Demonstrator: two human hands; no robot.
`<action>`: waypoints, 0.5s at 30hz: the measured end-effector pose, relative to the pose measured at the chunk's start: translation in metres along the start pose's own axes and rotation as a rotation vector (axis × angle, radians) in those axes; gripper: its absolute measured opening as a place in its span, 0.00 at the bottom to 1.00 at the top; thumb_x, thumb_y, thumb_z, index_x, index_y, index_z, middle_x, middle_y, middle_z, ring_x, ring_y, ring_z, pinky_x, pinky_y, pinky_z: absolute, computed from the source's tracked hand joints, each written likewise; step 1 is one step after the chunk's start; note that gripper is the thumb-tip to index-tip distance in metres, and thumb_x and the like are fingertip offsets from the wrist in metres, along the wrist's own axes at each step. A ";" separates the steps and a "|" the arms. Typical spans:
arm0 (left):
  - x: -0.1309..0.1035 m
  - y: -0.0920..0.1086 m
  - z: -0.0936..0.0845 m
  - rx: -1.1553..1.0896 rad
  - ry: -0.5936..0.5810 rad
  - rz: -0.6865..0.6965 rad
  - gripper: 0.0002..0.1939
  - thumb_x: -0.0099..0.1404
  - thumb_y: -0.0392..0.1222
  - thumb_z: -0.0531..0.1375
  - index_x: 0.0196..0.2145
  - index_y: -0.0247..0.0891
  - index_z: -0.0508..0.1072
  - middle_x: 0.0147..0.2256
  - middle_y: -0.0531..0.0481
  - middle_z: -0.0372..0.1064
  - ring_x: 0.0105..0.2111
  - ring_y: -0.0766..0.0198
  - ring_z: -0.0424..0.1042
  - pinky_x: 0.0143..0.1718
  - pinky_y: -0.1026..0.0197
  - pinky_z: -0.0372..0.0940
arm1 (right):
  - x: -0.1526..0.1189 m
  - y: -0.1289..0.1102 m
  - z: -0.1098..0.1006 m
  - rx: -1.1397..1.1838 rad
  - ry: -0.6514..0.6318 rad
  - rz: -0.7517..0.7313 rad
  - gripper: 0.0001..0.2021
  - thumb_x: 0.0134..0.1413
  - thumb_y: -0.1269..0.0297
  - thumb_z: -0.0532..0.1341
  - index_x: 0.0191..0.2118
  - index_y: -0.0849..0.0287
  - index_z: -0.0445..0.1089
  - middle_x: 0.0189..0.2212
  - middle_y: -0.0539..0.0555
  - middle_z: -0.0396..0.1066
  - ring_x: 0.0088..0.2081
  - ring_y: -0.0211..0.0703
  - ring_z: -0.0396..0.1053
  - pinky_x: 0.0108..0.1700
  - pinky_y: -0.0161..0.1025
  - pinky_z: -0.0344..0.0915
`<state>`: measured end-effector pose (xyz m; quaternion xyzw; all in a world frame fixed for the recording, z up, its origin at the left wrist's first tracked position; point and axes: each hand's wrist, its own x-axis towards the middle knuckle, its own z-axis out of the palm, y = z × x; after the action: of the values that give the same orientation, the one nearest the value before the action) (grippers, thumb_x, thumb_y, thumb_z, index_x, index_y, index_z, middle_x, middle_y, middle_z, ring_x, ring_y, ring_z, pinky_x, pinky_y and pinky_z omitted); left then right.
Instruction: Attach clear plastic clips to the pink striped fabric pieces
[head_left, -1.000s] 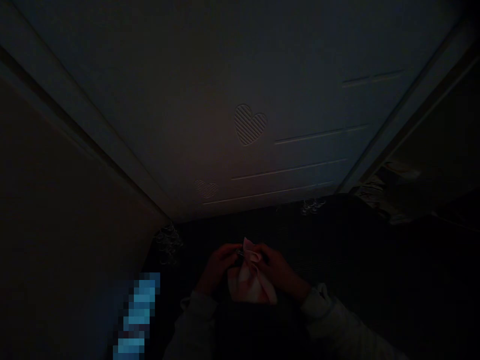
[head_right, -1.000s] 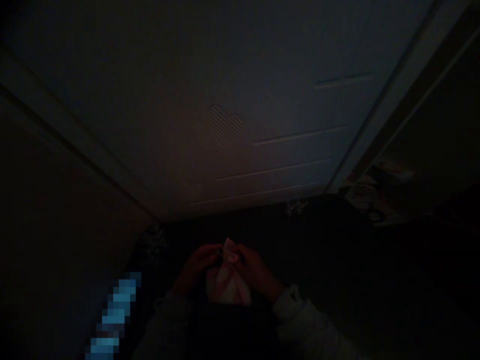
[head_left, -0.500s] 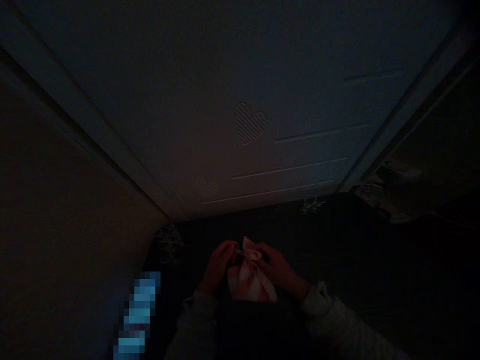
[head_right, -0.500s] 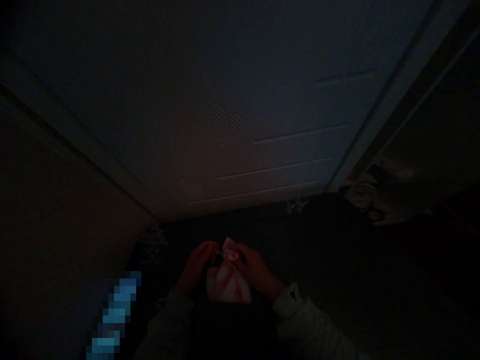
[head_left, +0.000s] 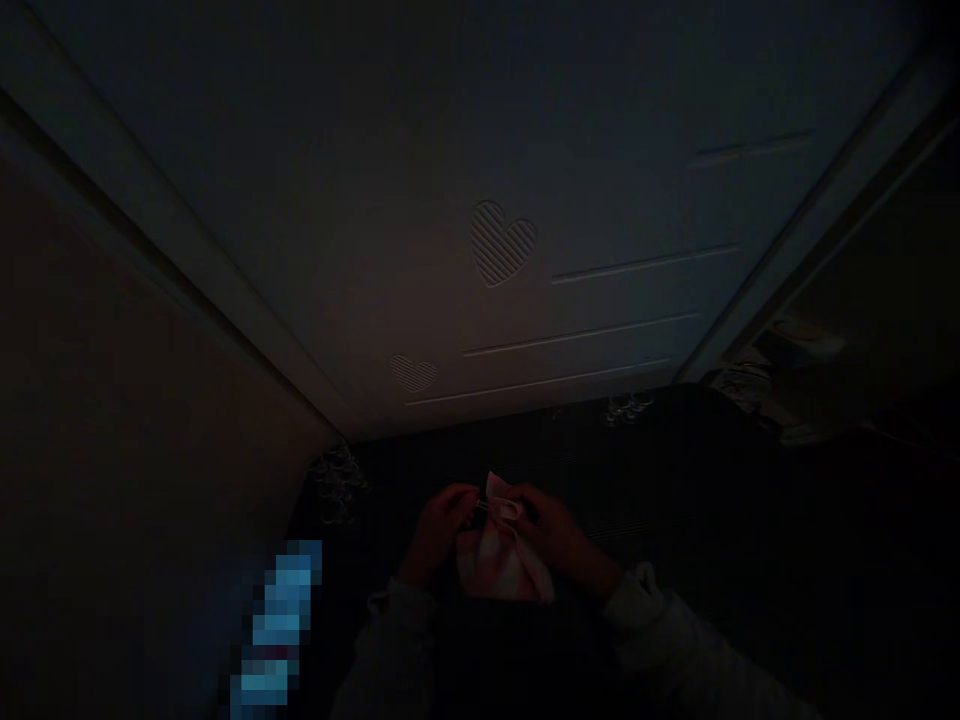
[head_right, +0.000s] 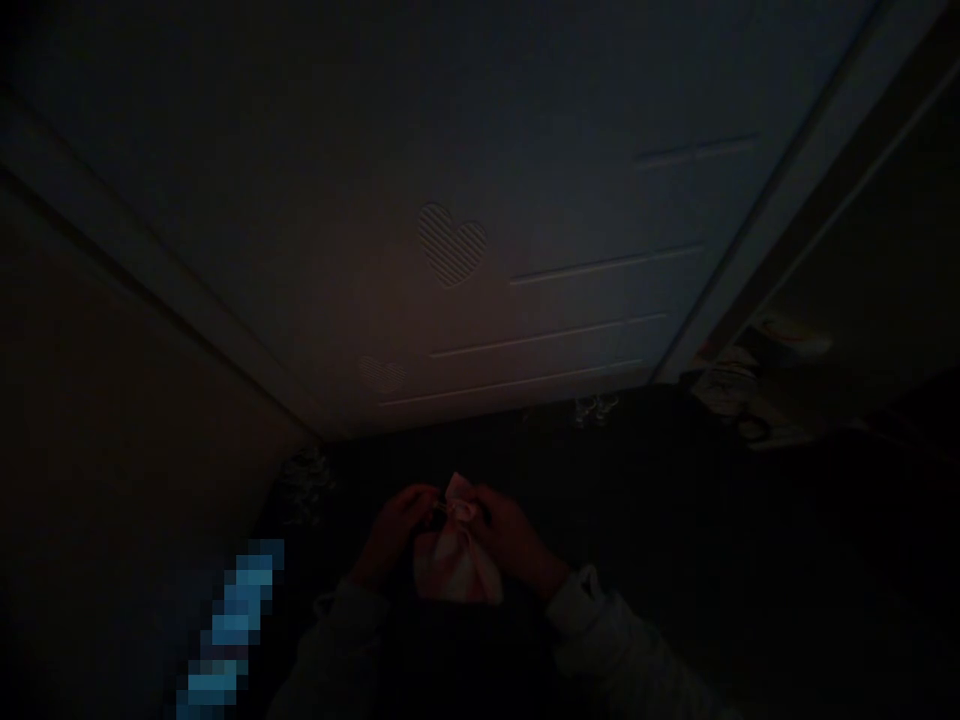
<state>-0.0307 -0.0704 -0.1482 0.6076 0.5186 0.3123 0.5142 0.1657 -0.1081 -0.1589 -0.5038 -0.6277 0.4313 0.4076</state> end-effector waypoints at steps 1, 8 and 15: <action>0.000 -0.001 0.000 -0.002 -0.001 -0.002 0.12 0.69 0.46 0.59 0.40 0.34 0.73 0.33 0.52 0.72 0.32 0.63 0.73 0.37 0.55 0.69 | 0.000 0.000 0.000 0.000 0.000 0.002 0.06 0.58 0.64 0.59 0.38 0.57 0.72 0.33 0.51 0.76 0.34 0.42 0.71 0.35 0.36 0.63; 0.001 -0.004 -0.003 -0.023 -0.024 -0.018 0.11 0.69 0.45 0.60 0.42 0.34 0.73 0.36 0.50 0.73 0.34 0.61 0.74 0.40 0.53 0.70 | 0.000 0.002 0.001 -0.004 0.002 0.011 0.07 0.58 0.64 0.58 0.39 0.58 0.72 0.33 0.52 0.76 0.35 0.43 0.72 0.35 0.36 0.64; 0.002 -0.008 -0.003 -0.047 -0.044 -0.011 0.11 0.69 0.45 0.60 0.43 0.34 0.73 0.35 0.50 0.73 0.35 0.61 0.74 0.42 0.51 0.70 | 0.000 0.001 0.000 -0.008 -0.001 0.005 0.06 0.58 0.65 0.58 0.39 0.58 0.72 0.34 0.53 0.77 0.35 0.44 0.73 0.36 0.37 0.64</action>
<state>-0.0354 -0.0679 -0.1548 0.5994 0.5027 0.3081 0.5414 0.1657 -0.1079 -0.1598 -0.5068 -0.6282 0.4304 0.4041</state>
